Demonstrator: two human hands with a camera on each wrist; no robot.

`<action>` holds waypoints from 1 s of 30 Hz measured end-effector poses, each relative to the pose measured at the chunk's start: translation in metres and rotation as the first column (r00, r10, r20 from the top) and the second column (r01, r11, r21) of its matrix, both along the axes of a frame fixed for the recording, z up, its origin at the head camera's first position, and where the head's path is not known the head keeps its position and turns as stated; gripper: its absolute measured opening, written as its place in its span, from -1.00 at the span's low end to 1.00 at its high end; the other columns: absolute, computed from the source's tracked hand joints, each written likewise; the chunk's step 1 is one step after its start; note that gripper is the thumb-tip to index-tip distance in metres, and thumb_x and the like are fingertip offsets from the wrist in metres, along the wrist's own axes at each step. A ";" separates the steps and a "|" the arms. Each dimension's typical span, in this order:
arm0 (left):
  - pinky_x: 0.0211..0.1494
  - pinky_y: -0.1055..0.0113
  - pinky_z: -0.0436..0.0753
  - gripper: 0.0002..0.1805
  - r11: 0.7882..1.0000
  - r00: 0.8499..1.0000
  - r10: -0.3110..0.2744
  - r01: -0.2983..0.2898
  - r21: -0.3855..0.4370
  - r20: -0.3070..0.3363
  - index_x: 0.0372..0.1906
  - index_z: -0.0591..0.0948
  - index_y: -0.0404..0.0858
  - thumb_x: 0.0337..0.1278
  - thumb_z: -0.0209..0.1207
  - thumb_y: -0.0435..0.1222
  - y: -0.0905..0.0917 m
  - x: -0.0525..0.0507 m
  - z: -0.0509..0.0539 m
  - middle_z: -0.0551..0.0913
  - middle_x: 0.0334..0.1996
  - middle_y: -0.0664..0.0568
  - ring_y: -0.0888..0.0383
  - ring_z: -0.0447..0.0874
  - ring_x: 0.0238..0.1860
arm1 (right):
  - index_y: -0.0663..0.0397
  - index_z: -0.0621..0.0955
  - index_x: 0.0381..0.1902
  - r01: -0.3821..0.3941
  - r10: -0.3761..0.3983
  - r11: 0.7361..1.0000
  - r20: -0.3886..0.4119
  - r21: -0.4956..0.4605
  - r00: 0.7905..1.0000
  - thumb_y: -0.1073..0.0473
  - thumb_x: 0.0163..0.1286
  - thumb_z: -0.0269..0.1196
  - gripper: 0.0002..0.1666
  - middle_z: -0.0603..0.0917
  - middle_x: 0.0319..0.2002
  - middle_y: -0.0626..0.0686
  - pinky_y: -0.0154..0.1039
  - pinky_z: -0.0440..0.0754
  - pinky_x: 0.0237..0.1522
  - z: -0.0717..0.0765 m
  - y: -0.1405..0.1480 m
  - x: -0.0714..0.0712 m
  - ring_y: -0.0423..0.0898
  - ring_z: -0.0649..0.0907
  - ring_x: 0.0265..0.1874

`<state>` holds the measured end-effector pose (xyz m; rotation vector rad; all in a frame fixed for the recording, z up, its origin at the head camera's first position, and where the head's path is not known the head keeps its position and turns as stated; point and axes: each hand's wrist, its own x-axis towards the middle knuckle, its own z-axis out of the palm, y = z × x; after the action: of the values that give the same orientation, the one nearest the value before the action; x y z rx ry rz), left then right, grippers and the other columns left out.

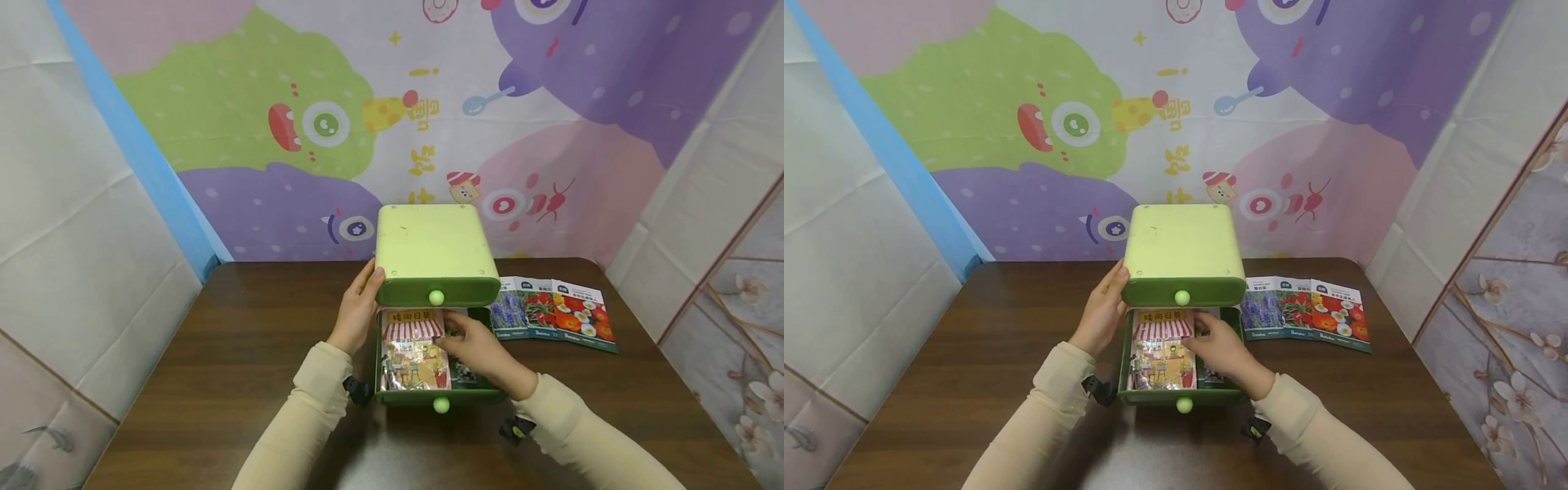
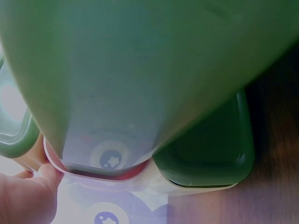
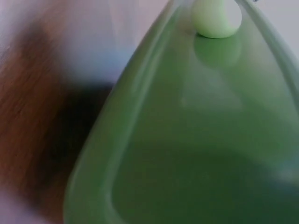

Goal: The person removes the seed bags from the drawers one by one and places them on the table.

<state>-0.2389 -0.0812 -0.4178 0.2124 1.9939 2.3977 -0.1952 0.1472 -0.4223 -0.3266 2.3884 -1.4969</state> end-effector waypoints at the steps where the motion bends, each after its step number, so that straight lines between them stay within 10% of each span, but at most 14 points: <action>1: 0.53 0.01 0.20 -0.30 1.000 1.000 -0.001 0.001 0.002 -0.001 0.54 0.16 -0.02 0.42 0.02 0.07 0.000 0.000 0.000 0.15 0.53 0.01 -0.02 0.19 0.50 | 0.34 0.14 0.49 0.015 -0.014 1.000 0.018 -0.017 1.000 0.23 0.45 0.14 -0.24 0.45 0.27 0.43 -0.15 0.67 -0.25 0.000 0.001 -0.001 0.00 0.68 -0.24; 8: 0.51 0.00 0.23 -0.29 1.000 1.000 -0.001 0.001 0.007 0.001 0.53 0.17 0.01 0.39 0.04 0.10 0.000 0.001 0.000 0.16 0.52 0.03 -0.01 0.23 0.48 | 0.56 0.15 0.42 0.042 -0.035 0.998 0.146 -0.042 0.989 0.29 0.47 0.09 -0.31 0.45 0.24 0.48 -0.09 0.68 0.03 0.001 0.004 -0.007 0.21 0.65 0.07; 13: 0.51 0.02 0.23 -0.29 1.000 1.000 -0.006 0.006 0.010 -0.005 0.53 0.17 0.01 0.39 0.04 0.10 -0.001 0.001 0.000 0.16 0.52 0.03 -0.01 0.24 0.47 | 0.58 0.27 0.36 0.019 -0.014 0.999 0.178 -0.028 0.984 0.31 0.44 0.12 -0.37 0.45 0.23 0.49 -0.15 0.73 -0.09 0.000 0.005 -0.009 0.11 0.70 -0.08; 20: 0.51 0.00 0.24 -0.30 1.000 1.000 -0.002 0.002 0.012 -0.007 0.53 0.17 0.01 0.41 0.04 0.08 -0.001 0.000 -0.001 0.16 0.52 0.03 -0.02 0.25 0.46 | 0.33 0.61 -0.26 -0.019 0.022 1.000 0.201 -0.014 0.979 0.31 0.42 0.15 -0.84 0.50 -0.50 0.01 -0.30 0.69 -0.40 -0.004 0.003 -0.011 -0.20 0.55 -0.52; 30: 0.50 -0.05 0.24 -0.31 1.000 1.000 -0.006 0.006 0.004 -0.003 0.53 0.16 0.03 0.41 0.03 0.07 -0.001 0.000 -0.002 0.14 0.53 0.04 -0.03 0.23 0.47 | 0.08 0.45 -0.59 0.007 -0.010 1.000 0.212 0.013 0.977 0.26 0.44 0.17 -0.66 0.39 -0.66 -0.05 -0.31 0.67 -0.50 -0.003 0.002 -0.011 -0.21 0.50 -0.64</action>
<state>-0.2389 -0.0818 -0.4194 0.2222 1.9869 2.3992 -0.2058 0.1494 -0.4258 -0.1453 2.2326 -1.4417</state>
